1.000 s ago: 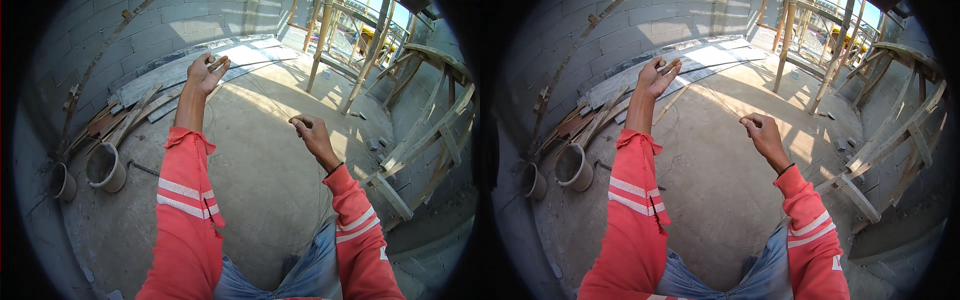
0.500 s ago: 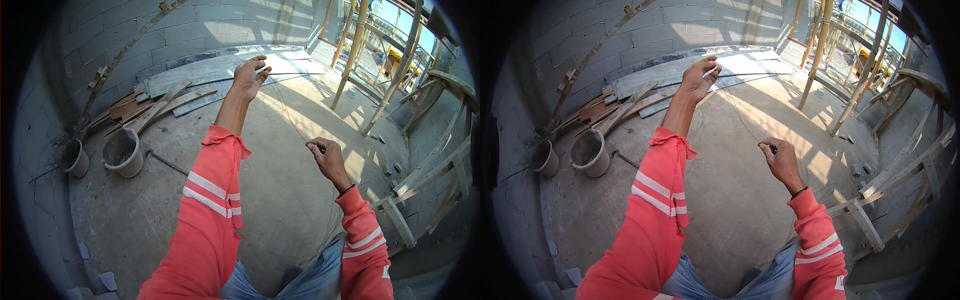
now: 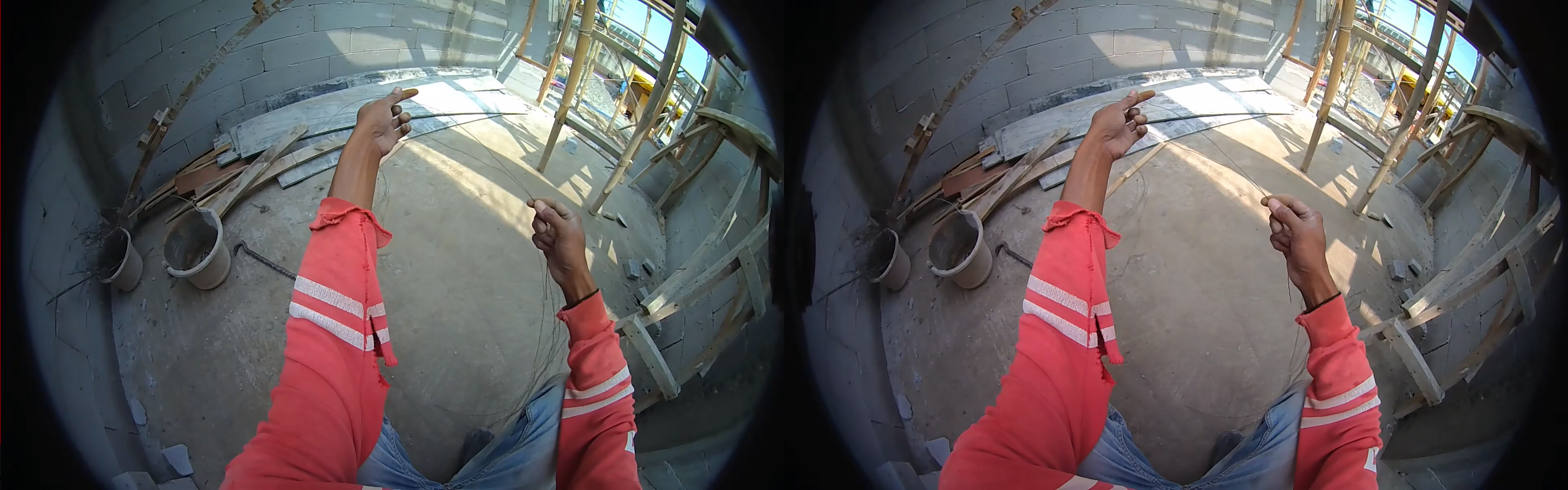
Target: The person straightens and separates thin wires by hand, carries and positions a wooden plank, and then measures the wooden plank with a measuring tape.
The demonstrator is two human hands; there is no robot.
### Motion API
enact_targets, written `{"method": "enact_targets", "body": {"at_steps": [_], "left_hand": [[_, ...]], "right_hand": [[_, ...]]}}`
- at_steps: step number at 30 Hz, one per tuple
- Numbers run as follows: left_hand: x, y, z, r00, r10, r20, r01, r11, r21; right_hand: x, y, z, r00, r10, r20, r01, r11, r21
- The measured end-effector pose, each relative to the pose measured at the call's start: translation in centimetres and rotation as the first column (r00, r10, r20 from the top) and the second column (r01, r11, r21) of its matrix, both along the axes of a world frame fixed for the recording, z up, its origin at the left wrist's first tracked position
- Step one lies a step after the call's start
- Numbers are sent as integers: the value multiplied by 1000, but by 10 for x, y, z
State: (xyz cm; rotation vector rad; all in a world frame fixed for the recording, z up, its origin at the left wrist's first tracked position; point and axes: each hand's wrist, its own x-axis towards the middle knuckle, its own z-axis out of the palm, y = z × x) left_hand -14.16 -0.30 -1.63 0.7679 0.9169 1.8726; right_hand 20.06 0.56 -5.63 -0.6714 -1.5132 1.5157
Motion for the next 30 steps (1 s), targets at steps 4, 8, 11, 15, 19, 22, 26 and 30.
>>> {"method": "enact_targets", "body": {"at_steps": [4,8,11,15,19,22,26,30], "left_hand": [[-10,-3,-3,996,22,81,-25,999,40],[-23,-3,-6,991,33,128,-45,995,89],[-29,-4,-7,997,23,72,-31,993,112],[-33,1,-6,974,87,211,-124,978,169],[-43,5,-15,846,23,533,-217,927,305],[-38,0,-13,785,-33,618,-254,893,371],[-18,-5,-1,843,66,534,-244,931,271],[9,9,-9,982,95,161,-113,988,110]], "right_hand": [[10,-10,11,955,237,179,-257,961,103],[11,-10,9,741,211,637,-409,895,179],[19,17,-18,665,128,735,-422,877,229],[22,22,-19,616,-127,778,-153,949,277],[25,23,-11,715,-63,696,-69,985,161],[24,20,-9,776,28,630,-72,996,45],[19,18,-9,837,39,545,-75,996,44],[9,12,-6,885,-39,464,-19,993,120]]}}
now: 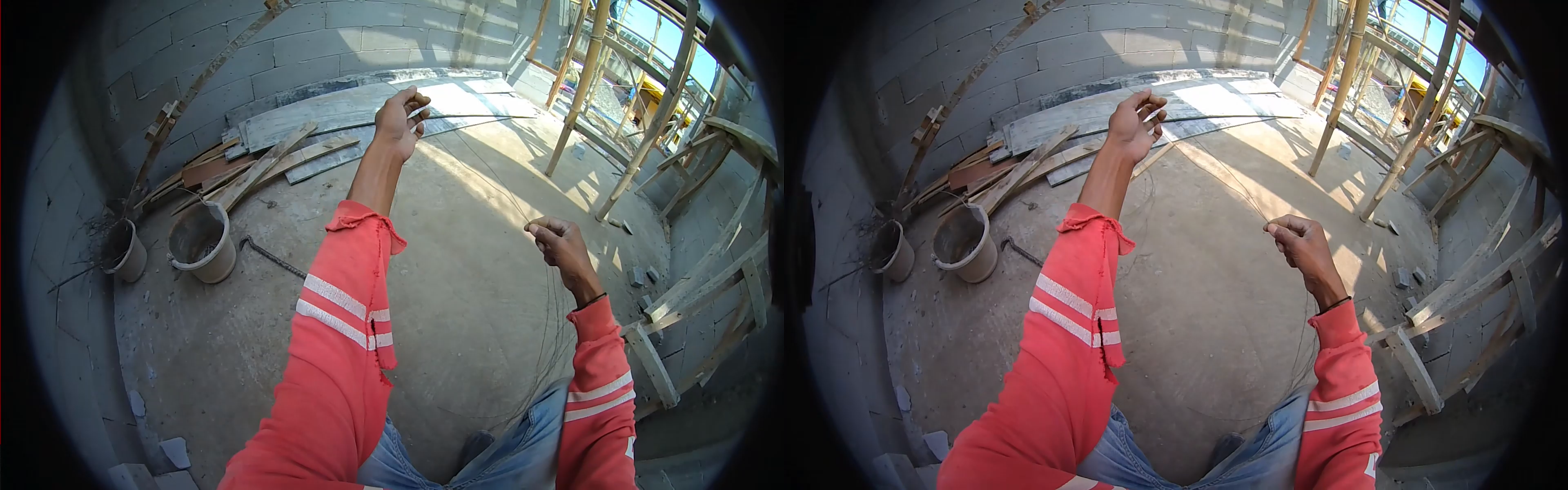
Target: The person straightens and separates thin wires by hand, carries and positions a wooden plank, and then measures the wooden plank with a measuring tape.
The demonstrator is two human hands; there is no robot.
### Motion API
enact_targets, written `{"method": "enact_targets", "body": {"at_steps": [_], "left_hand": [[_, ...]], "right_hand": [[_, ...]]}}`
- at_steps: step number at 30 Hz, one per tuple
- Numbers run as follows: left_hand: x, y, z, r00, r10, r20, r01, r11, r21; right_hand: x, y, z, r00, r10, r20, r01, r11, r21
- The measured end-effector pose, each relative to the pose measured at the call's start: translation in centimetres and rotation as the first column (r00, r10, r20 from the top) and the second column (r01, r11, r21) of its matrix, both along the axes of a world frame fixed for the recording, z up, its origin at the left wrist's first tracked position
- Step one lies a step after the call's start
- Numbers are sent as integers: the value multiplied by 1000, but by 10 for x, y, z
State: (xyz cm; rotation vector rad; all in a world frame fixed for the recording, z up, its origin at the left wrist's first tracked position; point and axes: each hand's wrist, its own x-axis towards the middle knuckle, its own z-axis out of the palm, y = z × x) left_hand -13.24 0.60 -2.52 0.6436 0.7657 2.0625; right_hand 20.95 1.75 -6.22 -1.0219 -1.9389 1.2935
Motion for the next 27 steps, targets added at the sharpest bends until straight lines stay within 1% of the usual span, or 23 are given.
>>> {"method": "enact_targets", "body": {"at_steps": [1,2,3,4,5,6,7,8,9,10,11,12,13,15,17,18,19,20,21,23,24,26,27], "left_hand": [[8,6,-2,987,4,-161,-21,994,-103],[14,11,-4,966,-36,-256,-12,983,-184],[25,11,-5,918,-71,-389,-44,959,-280],[35,11,-6,910,-103,-403,-27,952,-304],[43,11,-6,900,-135,-415,-9,945,-327],[47,16,-9,898,-146,-415,0,944,-330],[50,21,-12,937,-157,-313,65,956,-286],[53,26,-15,963,-174,-207,123,964,-235],[55,26,-14,961,-182,-207,131,962,-239],[54,25,-14,967,-211,-145,173,956,-236],[53,25,-12,968,-238,-82,214,950,-229],[54,23,-12,969,-233,-87,206,948,-242],[55,21,-13,966,-241,-90,213,946,-244],[61,20,-14,955,-296,-8,289,938,-191],[71,23,-14,942,-323,96,334,932,-143],[72,29,-18,890,-401,219,421,906,-49],[74,32,-24,828,-502,250,493,864,104],[75,38,-32,779,-575,249,533,817,220],[77,43,-34,756,-608,242,568,793,220],[84,47,-36,810,-510,290,506,857,93],[90,47,-35,802,-522,290,521,849,89],[98,44,-30,844,-428,324,462,886,-35],[98,43,-31,842,-431,325,465,885,-32]], "right_hand": [[-4,-2,-2,1000,-7,-1,7,1000,-3],[-8,-3,-4,998,-64,-6,65,988,139],[-9,-1,-7,992,-122,-19,122,953,278],[-9,4,-12,991,-131,-20,131,952,275],[-9,10,-20,980,-198,-10,180,869,460],[-8,12,-22,964,-266,-11,214,749,627],[-7,12,-22,961,-276,-11,223,749,624],[-6,9,-22,955,-293,-43,246,705,665],[-7,7,-21,949,-306,-76,269,658,703],[-6,6,-21,947,-313,-76,274,660,699],[-5,6,-20,944,-303,-131,300,619,726],[-5,7,-19,939,-290,-187,327,575,750],[-4,7,-17,936,-298,-189,334,573,748],[-1,6,-15,930,-321,-177,337,558,759],[0,5,-15,930,-333,-153,331,583,742],[0,3,-14,934,-324,-153,322,575,752],[-1,0,-13,937,-315,-149,312,569,761],[-4,-2,-14,942,-287,-174,315,577,754],[-5,-3,-15,948,-251,-197,311,588,747],[-5,-3,-14,939,-277,-206,333,572,750],[-4,-4,-13,942,-265,-208,326,569,755],[-1,-4,-10,940,-274,-203,329,570,753],[0,-4,-8,942,-268,-200,323,573,753]]}}
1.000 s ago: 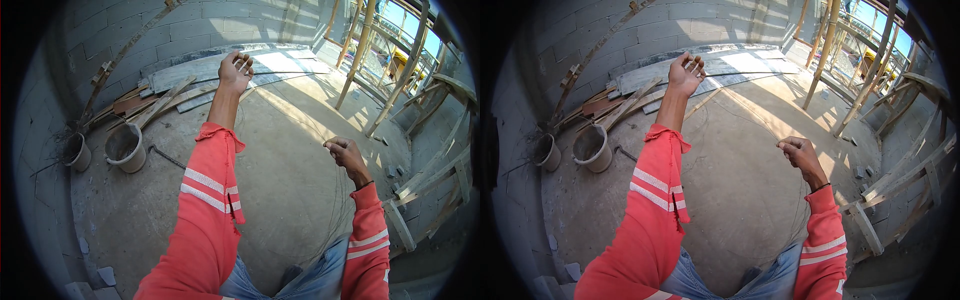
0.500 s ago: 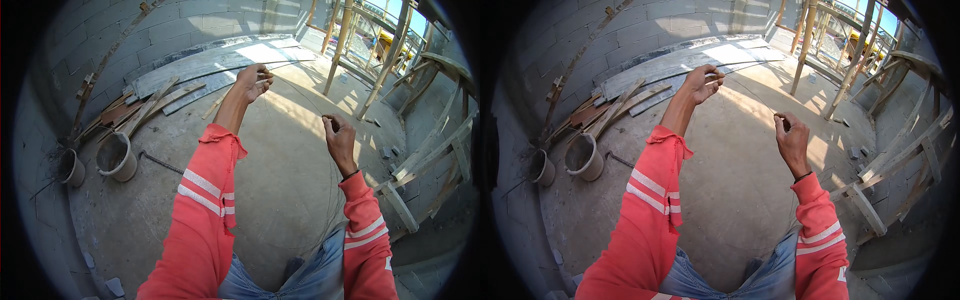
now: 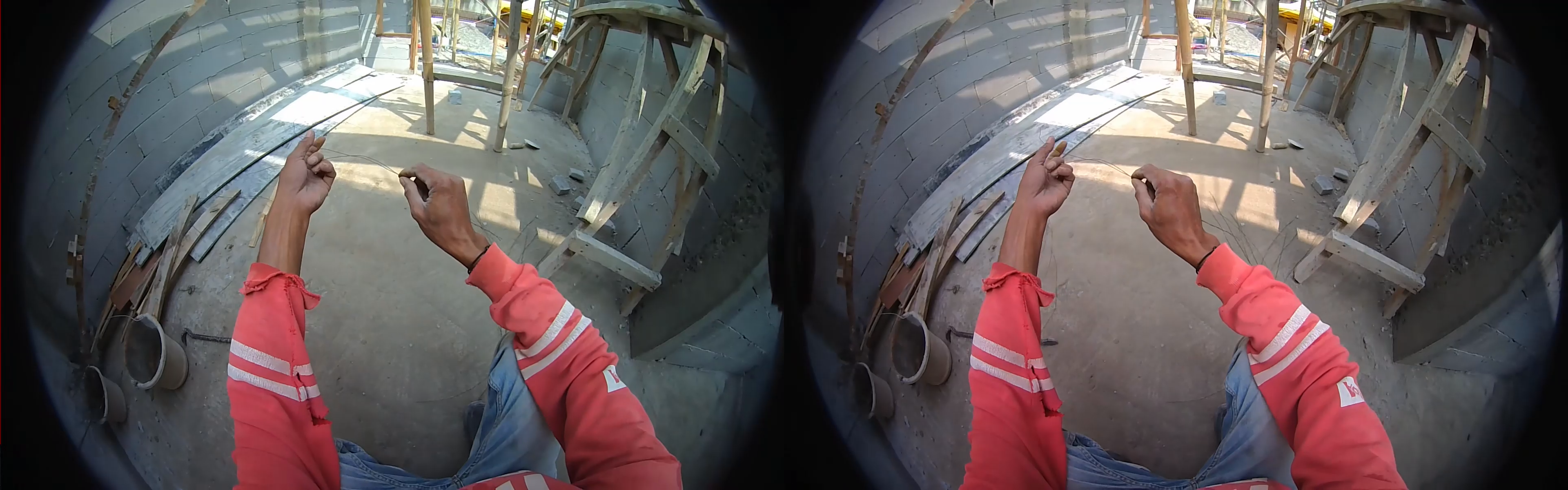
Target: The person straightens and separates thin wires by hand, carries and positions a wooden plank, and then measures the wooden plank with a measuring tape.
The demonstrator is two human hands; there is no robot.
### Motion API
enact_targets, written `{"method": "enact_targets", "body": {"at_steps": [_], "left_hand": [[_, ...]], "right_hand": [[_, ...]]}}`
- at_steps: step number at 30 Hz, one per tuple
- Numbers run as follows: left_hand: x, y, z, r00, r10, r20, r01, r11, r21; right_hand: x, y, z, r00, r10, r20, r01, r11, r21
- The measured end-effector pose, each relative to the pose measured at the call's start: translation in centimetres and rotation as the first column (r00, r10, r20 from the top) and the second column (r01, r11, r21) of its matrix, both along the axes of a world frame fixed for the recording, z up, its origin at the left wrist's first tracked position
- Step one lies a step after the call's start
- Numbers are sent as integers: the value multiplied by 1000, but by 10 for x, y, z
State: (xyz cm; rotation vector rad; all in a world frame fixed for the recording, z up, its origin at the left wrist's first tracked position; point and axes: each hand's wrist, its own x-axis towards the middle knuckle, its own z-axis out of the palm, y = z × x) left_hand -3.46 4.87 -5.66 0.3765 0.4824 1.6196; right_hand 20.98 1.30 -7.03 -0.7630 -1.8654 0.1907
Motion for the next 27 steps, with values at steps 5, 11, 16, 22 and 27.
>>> {"method": "enact_targets", "body": {"at_steps": [5,11,16,22,27], "left_hand": [[-5,-1,5,981,34,-194,-17,996,91],[-9,-9,23,963,85,-255,-35,980,196],[-18,-9,24,965,-31,-261,97,965,244],[-35,-17,39,1000,-3,-30,14,920,392],[-65,-24,46,943,258,-212,-180,928,327]], "right_hand": [[2,1,-2,1000,5,23,-6,1000,15],[6,8,-6,988,-48,145,65,991,-117],[6,-9,19,837,432,336,-295,873,-390],[30,-6,40,624,622,-474,-754,317,-576],[27,8,25,812,402,-424,-582,500,-641]]}}
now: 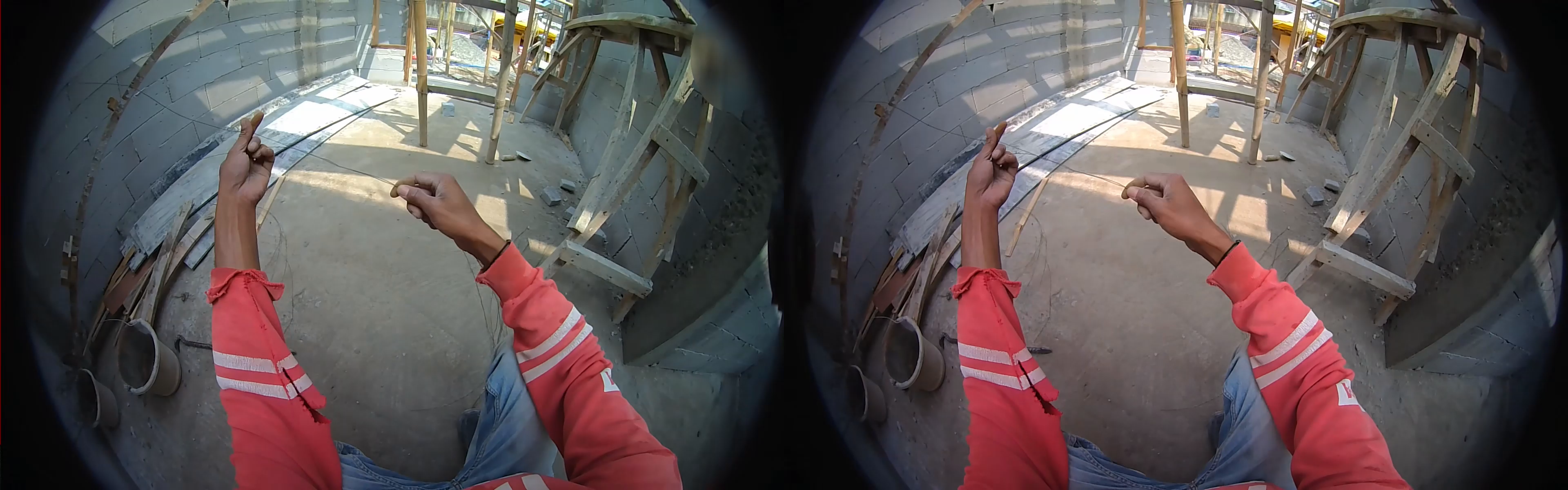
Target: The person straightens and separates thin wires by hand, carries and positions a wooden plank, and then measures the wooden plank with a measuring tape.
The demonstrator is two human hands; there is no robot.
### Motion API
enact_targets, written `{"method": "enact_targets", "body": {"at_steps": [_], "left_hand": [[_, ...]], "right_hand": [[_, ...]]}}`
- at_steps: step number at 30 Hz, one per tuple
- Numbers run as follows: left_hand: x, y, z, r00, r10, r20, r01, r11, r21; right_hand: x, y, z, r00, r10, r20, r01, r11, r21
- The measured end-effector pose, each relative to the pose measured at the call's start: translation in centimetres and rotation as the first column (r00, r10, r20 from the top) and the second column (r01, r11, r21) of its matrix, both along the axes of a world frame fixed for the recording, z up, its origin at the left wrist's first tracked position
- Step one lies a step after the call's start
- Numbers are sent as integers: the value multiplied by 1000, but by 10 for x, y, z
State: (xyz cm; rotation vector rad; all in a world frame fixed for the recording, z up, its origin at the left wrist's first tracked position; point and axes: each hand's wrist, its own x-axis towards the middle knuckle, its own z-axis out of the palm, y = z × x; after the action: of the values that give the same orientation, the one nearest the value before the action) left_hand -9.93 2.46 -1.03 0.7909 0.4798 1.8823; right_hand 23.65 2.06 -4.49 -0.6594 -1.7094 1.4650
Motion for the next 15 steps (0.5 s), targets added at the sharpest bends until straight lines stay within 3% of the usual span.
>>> {"method": "enact_targets", "body": {"at_steps": [1,2,3,5,6,8,12,14,15], "left_hand": [[3,-2,0,1000,0,2,-1,1000,8],[8,-5,0,993,47,-109,-55,996,-71],[13,-7,-1,972,81,-222,-115,983,-143],[9,-5,-4,968,60,-244,-103,980,-169],[9,-8,-4,966,81,-245,-137,967,-217],[1,-12,-3,971,121,-207,-176,947,-270],[-38,-17,-10,967,207,-147,-240,933,-267],[-52,-15,-20,993,102,-63,-114,961,-251],[-59,-14,-26,993,102,-58,-113,962,-247]], "right_hand": [[-5,7,-18,951,-210,226,103,906,411],[-9,7,-29,816,-478,327,76,648,758],[-13,-13,-16,764,-451,462,13,727,687],[-17,-16,-20,761,-318,566,-92,810,579],[-17,-19,-16,760,-326,562,-86,807,584],[-15,-25,-7,615,-412,673,-117,796,594],[0,-14,-15,567,-443,695,-114,793,599],[5,-11,-10,704,-96,704,-339,825,451],[7,-14,-2,700,-100,707,-341,823,454]]}}
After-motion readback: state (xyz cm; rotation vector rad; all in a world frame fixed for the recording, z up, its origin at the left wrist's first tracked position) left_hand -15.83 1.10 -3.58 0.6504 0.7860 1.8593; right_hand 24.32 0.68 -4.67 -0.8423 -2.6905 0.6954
